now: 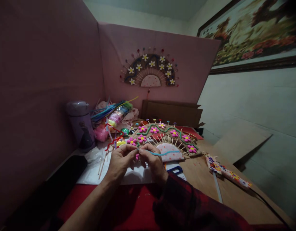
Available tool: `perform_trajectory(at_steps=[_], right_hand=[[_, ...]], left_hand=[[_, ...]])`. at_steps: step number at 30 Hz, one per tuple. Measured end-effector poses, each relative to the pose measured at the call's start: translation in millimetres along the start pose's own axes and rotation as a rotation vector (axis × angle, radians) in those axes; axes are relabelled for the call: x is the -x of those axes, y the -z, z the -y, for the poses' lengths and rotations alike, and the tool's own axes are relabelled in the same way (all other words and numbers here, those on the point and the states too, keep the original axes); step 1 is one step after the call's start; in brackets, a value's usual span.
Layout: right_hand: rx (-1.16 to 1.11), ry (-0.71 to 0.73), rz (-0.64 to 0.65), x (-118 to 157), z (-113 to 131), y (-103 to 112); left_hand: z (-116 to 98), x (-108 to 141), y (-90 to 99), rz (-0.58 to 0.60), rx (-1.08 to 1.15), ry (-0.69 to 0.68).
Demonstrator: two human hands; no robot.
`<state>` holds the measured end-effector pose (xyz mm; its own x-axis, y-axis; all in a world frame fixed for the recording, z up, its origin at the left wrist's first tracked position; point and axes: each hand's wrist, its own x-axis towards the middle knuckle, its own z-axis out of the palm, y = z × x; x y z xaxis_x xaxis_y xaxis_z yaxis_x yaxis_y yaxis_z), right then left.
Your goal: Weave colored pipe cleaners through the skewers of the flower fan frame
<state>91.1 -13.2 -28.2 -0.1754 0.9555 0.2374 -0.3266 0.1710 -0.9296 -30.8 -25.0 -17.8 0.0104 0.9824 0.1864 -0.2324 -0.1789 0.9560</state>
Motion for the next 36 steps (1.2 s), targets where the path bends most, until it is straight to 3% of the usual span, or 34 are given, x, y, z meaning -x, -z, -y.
perform_trajectory(at_steps=[7, 12, 15, 19, 23, 26, 30, 32, 36], right_hand=[[-0.276, -0.159, 0.106, -1.2, 0.0, -1.3], [-0.278, -0.173, 0.114, -1.8, 1.4, -0.8], [-0.17, -0.146, 0.058, -3.0, 1.8, -0.4], [-0.009, -0.106, -0.043, -4.2, 2.9, -1.3], [0.042, -0.063, -0.046, -5.0, 1.4, -0.3], [-0.031, -0.077, -0.001, -6.2, -1.8, 2.0], [-0.204, -0.128, 0.074, -7.2, -4.7, 3.3], [-0.248, -0.154, 0.093, -7.1, -3.8, 2.5], [-0.16, -0.143, 0.062, -6.2, 0.0, 0.1]], left_hand=[[0.6, -0.6, 2.0, -0.022, -0.078, -0.018], [0.8, 0.5, 1.8, -0.012, -0.171, -0.082], [2.2, 0.9, 2.6, 0.007, -0.345, -0.193], [6.0, -0.7, 4.6, -0.039, -0.787, -0.479], [9.6, -2.8, 5.8, -0.039, -1.079, -0.669], [9.0, -2.7, 5.8, -0.045, -0.948, -0.621], [4.1, -0.2, 4.0, -0.046, -0.514, -0.317], [1.5, 1.2, 3.0, -0.054, -0.418, -0.234], [0.7, 1.6, 3.9, -0.079, -0.62, -0.368]])
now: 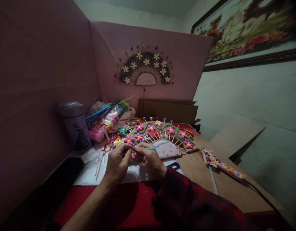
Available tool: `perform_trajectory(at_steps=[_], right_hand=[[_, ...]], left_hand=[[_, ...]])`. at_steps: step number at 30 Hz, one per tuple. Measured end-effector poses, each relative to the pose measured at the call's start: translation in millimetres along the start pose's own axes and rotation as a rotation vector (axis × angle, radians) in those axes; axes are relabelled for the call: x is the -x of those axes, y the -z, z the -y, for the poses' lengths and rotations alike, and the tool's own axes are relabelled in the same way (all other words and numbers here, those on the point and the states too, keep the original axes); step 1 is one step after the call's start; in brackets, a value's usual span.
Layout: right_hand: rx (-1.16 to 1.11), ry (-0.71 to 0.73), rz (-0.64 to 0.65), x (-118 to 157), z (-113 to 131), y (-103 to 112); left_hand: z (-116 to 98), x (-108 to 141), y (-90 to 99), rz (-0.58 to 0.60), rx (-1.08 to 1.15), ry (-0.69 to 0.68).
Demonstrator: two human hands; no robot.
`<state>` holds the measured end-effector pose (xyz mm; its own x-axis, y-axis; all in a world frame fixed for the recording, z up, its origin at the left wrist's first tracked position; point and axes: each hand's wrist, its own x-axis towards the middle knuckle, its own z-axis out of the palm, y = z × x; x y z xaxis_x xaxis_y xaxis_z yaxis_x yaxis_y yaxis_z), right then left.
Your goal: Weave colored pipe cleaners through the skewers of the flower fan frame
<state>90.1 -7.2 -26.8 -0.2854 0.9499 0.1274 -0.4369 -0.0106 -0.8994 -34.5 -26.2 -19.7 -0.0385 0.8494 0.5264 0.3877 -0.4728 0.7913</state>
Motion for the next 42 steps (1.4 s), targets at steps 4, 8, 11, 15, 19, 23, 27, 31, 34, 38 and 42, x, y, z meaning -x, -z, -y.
perform_trajectory(at_steps=[4, 8, 11, 15, 19, 23, 27, 31, 34, 38, 42], right_hand=[[0.251, 0.073, -0.137, -0.1, -1.3, 0.1], [0.352, 0.148, -0.158, 0.0, -2.6, 1.2], [0.128, 0.086, -0.05, 0.8, -0.3, 0.2], [-0.054, 0.035, 0.03, 1.3, 2.4, -0.6], [0.053, 0.069, -0.031, -1.6, 2.9, 1.6], [0.141, 0.092, -0.092, -3.7, 2.5, 2.1], [0.307, 0.156, -0.117, -1.7, 1.8, -0.3], [0.191, 0.15, -0.077, -0.4, 2.7, -0.3], [-0.034, 0.044, -0.001, -0.6, 4.4, 0.6], [-0.066, 0.012, 0.031, 0.0, 5.8, -0.1], [0.178, 0.12, -0.06, 1.2, 5.1, -1.3]], left_hand=[[8.2, -0.4, -1.1, 0.035, -0.372, -0.272], [12.5, 0.0, -2.0, 0.051, -0.449, -0.356], [9.7, 0.4, -0.7, -0.011, -0.18, -0.247], [5.7, 0.3, 0.3, -0.012, 0.09, -0.037], [5.3, -0.4, 1.6, -0.015, -0.052, -0.092], [7.1, -1.3, 3.6, -0.011, -0.258, -0.23], [9.9, -1.1, 2.3, 0.035, -0.453, -0.4], [8.3, 0.0, 0.5, 0.022, -0.256, -0.304], [3.6, 0.4, 0.6, 0.017, 0.065, -0.063], [-0.9, -0.1, 1.7, 0.05, 0.226, 0.113], [3.3, -1.6, 2.7, 0.038, -0.125, -0.125]])
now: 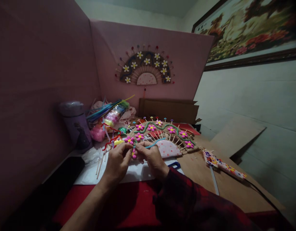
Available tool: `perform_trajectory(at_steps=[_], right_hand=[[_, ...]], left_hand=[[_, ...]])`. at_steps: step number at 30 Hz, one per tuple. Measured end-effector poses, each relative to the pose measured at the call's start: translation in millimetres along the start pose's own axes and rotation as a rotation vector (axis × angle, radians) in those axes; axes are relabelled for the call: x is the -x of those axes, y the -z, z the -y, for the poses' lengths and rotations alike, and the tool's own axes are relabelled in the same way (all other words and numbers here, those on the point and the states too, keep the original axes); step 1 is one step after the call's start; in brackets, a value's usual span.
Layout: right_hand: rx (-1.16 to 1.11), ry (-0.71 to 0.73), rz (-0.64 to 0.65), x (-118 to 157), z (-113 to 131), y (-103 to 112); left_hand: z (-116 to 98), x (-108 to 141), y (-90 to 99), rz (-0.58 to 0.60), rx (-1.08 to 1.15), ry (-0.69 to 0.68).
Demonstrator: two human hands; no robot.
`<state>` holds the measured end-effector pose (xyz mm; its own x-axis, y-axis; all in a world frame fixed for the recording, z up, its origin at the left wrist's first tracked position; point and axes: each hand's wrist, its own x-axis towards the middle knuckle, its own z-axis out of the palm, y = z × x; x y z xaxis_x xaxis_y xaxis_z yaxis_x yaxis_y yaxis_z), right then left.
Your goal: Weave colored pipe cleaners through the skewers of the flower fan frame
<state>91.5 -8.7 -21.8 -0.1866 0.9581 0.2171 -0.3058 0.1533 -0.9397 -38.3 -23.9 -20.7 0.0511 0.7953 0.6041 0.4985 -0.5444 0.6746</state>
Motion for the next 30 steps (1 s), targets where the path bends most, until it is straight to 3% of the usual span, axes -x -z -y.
perform_trajectory(at_steps=[3, 6, 10, 12, 14, 17, 21, 23, 26, 30], right_hand=[[0.251, 0.11, -0.07, 0.5, -1.2, 0.1], [0.168, 0.064, -0.035, -0.1, -2.0, 1.0], [-0.258, -0.147, 0.093, -1.1, -1.3, 2.1], [-0.353, -0.202, 0.128, -0.8, -0.3, 1.9], [-0.366, -0.211, 0.149, -0.1, 0.6, 1.2], [-0.222, -0.174, 0.122, 1.1, 0.7, -0.5], [0.149, -0.015, -0.011, 2.1, -2.5, -3.2], [0.241, 0.041, -0.052, 2.2, -4.4, -3.9], [0.03, -0.032, -0.01, 2.1, -5.0, -3.8], [-0.298, -0.158, 0.1, 2.0, -2.6, -2.4]], left_hand=[[5.4, 0.2, -0.7, 0.029, -0.274, -0.173], [6.2, 0.7, -0.8, 0.004, -0.203, -0.172], [0.0, 0.2, -0.1, -0.055, 0.293, 0.116], [-2.5, -0.7, 0.3, -0.038, 0.471, 0.261], [-2.9, -1.7, 0.7, -0.02, 0.535, 0.323], [-0.2, -1.7, 1.5, -0.026, 0.384, 0.257], [2.5, 1.7, 1.6, -0.029, -0.177, -0.025], [2.5, 2.9, 1.0, -0.028, -0.313, -0.096], [1.7, 2.0, -0.3, -0.072, -0.114, -0.043], [-0.6, -1.7, -1.0, -0.097, 0.406, 0.245]])
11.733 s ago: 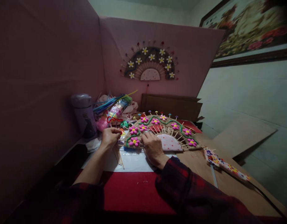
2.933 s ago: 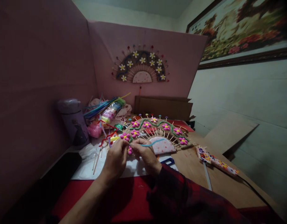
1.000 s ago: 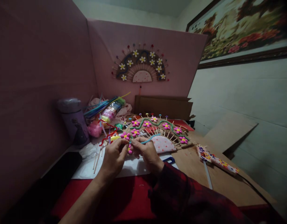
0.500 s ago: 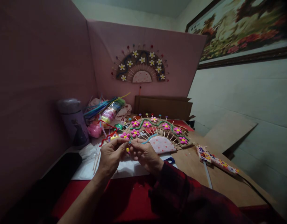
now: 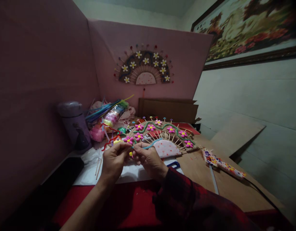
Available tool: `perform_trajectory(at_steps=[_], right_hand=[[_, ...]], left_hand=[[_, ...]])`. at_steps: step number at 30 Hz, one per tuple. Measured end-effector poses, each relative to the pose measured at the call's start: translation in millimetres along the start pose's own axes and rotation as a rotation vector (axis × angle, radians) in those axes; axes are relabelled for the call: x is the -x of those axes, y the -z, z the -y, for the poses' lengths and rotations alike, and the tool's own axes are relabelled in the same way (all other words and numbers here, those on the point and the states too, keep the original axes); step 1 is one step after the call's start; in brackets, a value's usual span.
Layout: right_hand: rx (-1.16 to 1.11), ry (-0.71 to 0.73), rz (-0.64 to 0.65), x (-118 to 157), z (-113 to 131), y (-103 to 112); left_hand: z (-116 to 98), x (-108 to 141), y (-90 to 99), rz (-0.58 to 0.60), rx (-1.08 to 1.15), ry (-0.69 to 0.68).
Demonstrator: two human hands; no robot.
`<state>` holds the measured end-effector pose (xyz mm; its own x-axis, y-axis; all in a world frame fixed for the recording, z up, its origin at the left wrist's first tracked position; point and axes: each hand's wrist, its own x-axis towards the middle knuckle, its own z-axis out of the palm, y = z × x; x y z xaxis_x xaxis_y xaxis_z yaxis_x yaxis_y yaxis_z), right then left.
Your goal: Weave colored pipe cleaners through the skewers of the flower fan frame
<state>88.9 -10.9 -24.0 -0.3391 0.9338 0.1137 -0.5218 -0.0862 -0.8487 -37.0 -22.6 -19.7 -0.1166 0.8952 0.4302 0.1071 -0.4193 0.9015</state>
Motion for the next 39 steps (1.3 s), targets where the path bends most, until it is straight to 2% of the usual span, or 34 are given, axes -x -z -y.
perform_trajectory(at_steps=[3, 5, 7, 10, 12, 13, 15, 18, 20, 23, 28, 29, 31, 35, 37, 39], right_hand=[[-0.02, -0.017, 0.027, 0.7, 1.7, -0.7], [0.028, -0.007, 0.009, 1.2, 2.0, -1.8], [0.106, 0.001, -0.041, 1.6, 1.3, -2.9], [0.248, 0.041, -0.132, 1.1, -2.5, -2.9], [0.289, 0.069, -0.171, 0.2, -5.4, -1.8], [0.266, 0.07, -0.169, -0.2, -6.4, -1.2], [0.143, 0.036, -0.121, -0.8, -6.4, -0.3], [-0.054, -0.036, -0.019, -0.1, -2.2, -0.8], [-0.065, -0.046, 0.008, 1.0, 0.9, -2.1], [0.092, 0.012, -0.04, 2.0, 1.4, -3.3], [0.384, 0.118, -0.181, -0.4, -5.7, -0.5], [0.387, 0.121, -0.187, -0.9, -6.4, 0.2], [0.279, 0.088, -0.141, -1.4, -5.6, 1.0], [-0.032, -0.045, 0.019, -0.4, -0.5, 0.4], [0.006, -0.05, 0.002, 0.0, 0.2, 0.0], [0.09, -0.039, -0.05, -0.2, -1.6, 0.3]], left_hand=[[-1.8, -0.4, 0.5, 0.027, 0.12, 0.121], [-1.6, 0.4, 1.6, 0.033, 0.045, 0.101], [-0.7, 1.7, 2.7, 0.026, -0.161, -0.017], [1.2, 4.0, 2.8, 0.043, -0.593, -0.268], [2.4, 4.7, 2.3, 0.059, -0.759, -0.364], [3.1, 4.6, 2.0, 0.058, -0.759, -0.379], [4.9, 3.3, 1.7, 0.036, -0.6, -0.333], [7.6, 0.4, 1.5, 0.007, -0.227, -0.136], [7.8, -0.6, 1.5, 0.002, -0.103, -0.043], [4.3, 0.3, 1.9, 0.006, -0.211, -0.095], [-1.3, 4.4, 2.0, 0.064, -0.716, -0.375], [-0.8, 4.4, 1.8, 0.061, -0.726, -0.391], [1.6, 3.2, 1.5, 0.038, -0.586, -0.346], [5.4, -0.6, 1.5, -0.001, -0.188, -0.114], [4.7, -0.8, 2.0, 0.005, -0.204, -0.101], [2.6, 0.5, 2.6, 0.021, -0.371, -0.186]])
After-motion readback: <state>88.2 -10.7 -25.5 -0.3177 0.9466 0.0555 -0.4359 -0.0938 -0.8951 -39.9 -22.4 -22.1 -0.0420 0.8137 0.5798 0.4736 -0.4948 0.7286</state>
